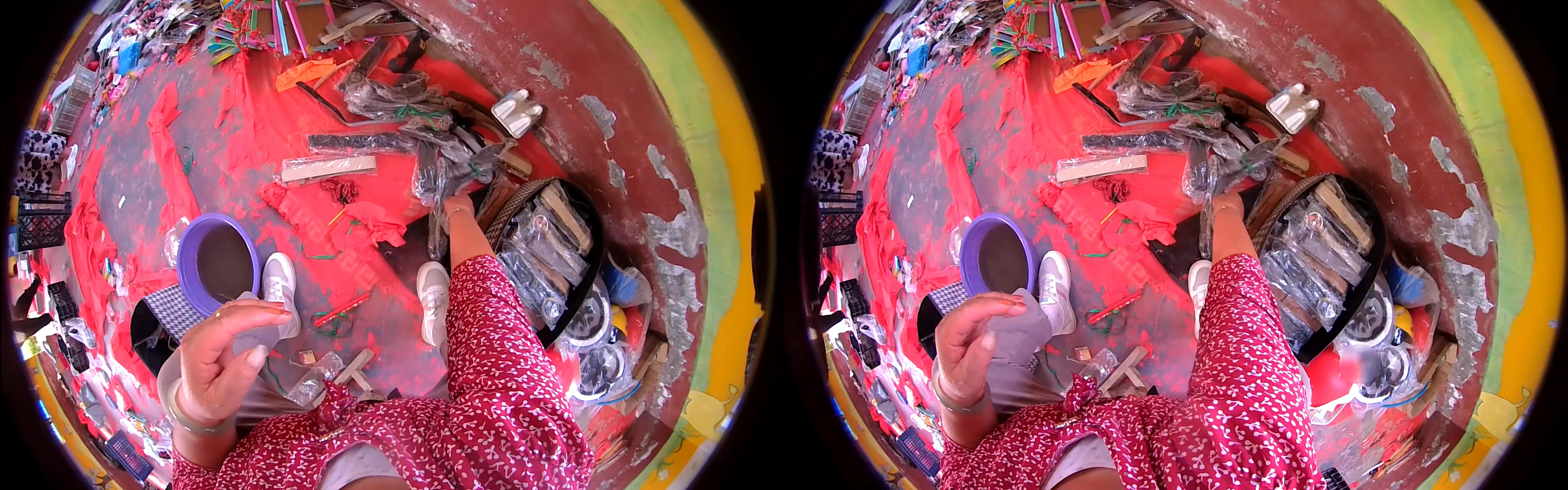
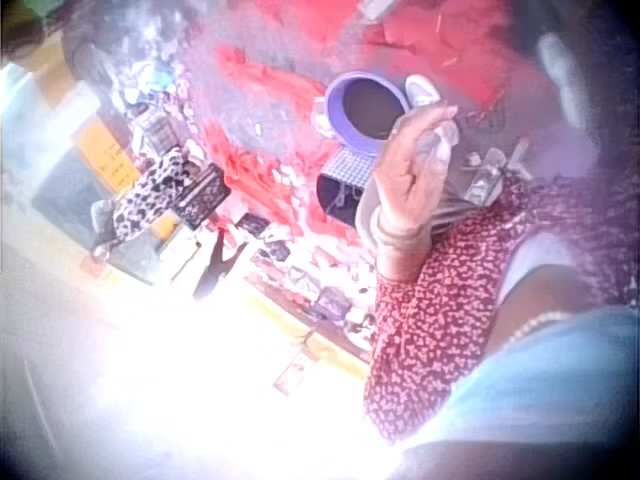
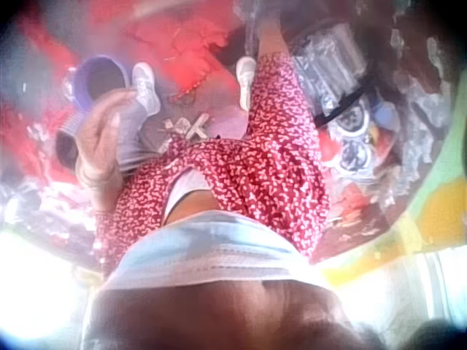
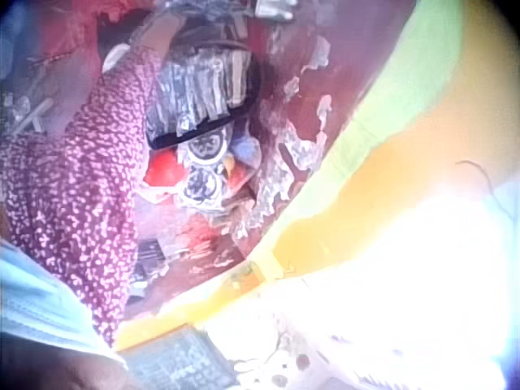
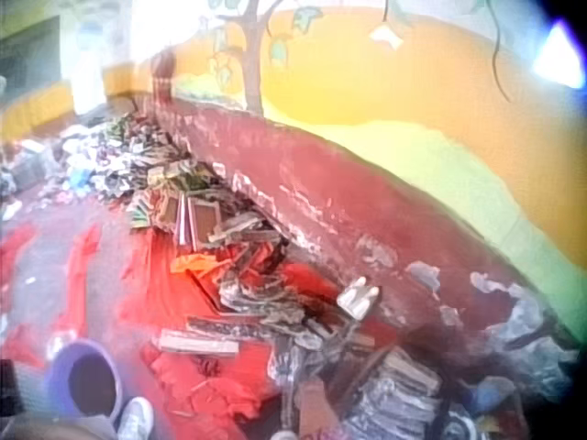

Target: The person takes long items inside plastic sleeves from a container, wipes each one with a cloth, and places them back into a container.

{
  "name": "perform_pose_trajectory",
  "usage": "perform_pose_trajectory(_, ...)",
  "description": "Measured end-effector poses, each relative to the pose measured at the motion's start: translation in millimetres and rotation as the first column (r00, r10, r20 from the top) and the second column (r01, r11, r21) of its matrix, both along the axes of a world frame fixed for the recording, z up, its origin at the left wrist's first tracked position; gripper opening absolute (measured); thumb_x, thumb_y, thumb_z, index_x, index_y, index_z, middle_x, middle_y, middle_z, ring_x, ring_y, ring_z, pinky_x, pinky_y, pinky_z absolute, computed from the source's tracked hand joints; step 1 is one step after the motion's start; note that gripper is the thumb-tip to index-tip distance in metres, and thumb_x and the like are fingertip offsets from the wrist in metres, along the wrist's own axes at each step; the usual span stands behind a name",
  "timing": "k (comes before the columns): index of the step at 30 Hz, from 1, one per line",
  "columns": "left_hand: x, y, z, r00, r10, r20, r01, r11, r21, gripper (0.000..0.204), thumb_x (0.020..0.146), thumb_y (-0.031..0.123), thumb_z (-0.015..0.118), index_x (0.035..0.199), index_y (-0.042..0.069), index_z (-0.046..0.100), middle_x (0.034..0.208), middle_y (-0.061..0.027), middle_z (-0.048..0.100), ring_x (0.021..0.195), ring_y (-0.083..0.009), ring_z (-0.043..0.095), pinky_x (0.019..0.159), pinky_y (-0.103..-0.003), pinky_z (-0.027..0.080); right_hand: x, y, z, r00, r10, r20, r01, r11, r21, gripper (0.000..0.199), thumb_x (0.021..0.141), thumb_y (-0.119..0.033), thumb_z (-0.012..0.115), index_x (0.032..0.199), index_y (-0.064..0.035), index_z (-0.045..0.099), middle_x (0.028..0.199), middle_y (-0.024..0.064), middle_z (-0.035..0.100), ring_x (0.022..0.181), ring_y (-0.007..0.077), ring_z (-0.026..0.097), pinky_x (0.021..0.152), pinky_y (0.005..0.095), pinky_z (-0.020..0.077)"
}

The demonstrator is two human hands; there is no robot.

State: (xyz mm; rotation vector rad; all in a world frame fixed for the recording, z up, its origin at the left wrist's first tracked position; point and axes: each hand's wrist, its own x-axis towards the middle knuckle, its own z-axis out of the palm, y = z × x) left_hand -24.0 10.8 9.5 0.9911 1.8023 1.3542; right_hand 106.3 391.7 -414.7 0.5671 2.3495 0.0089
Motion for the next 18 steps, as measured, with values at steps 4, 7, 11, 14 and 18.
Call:
perform_pose_trajectory(4,2.9,-2.6,4.2,0.998,-0.047,-0.046,0.047,0.999,-0.010,0.028,0.078,0.001,0.052,0.104,-0.008,0.056,0.099,-0.0190,0.061,0.096,-0.0274,0.058,0.086,-0.036,0.043,-34.5,-48.9,21.6,0.935,-0.165,-0.314,0.152,0.986,-0.063,0.025,0.078,-0.021,0.054,0.094,-0.0079,0.067,0.106,0.0143,0.062,0.098,0.0254,0.060,0.085,0.0383,0.0458)
perform_pose_trajectory(7,5.6,-3.7,2.7,0.991,-0.068,-0.111,0.067,0.998,-0.013,0.025,0.080,0.000,0.052,0.104,-0.005,0.057,0.098,-0.0157,0.063,0.090,-0.0237,0.060,0.080,-0.031,0.046,-60.7,-72.2,-6.2,0.547,-0.708,-0.447,0.557,0.706,-0.437,0.027,0.076,-0.024,0.056,0.090,-0.0030,0.065,0.102,0.0204,0.062,0.096,0.0321,0.059,0.084,0.0422,0.0453)
perform_pose_trajectory(11,11.1,-15.5,-10.5,0.994,0.008,-0.109,-0.009,1.000,-0.009,0.022,0.087,0.009,0.051,0.104,-0.003,0.058,0.094,-0.0109,0.064,0.087,-0.0161,0.060,0.076,-0.028,0.046,-82.5,-125.7,60.0,0.260,-0.901,-0.348,0.451,0.432,-0.781,0.034,0.075,-0.027,0.062,0.093,0.0016,0.059,0.092,0.0201,0.063,0.086,0.0340,0.060,0.075,0.0393,0.0459)
perform_pose_trajectory(14,5.2,-13.9,-9.1,0.997,0.050,-0.054,-0.051,0.998,-0.022,0.023,0.089,0.012,0.049,0.104,-0.003,0.058,0.094,-0.0086,0.065,0.089,-0.0125,0.059,0.076,-0.026,0.045,-94.3,-163.0,105.9,0.036,-0.992,-0.124,0.258,0.129,-0.958,0.026,0.079,-0.021,0.062,0.091,0.0010,0.058,0.084,0.0116,0.062,0.075,0.0229,0.057,0.069,0.0348,0.0446)
perform_pose_trajectory(18,-10.9,-23.0,-26.7,0.989,0.137,0.062,-0.136,0.991,-0.015,0.026,0.091,0.017,0.049,0.106,-0.002,0.057,0.095,-0.0068,0.065,0.089,-0.0122,0.059,0.076,-0.025,0.045,-95.4,-210.8,184.8,0.092,-0.980,0.179,0.156,-0.163,-0.974,0.019,0.083,-0.013,0.059,0.099,-0.0032,0.055,0.083,0.0045,0.058,0.072,0.0140,0.052,0.064,0.0310,0.0428)
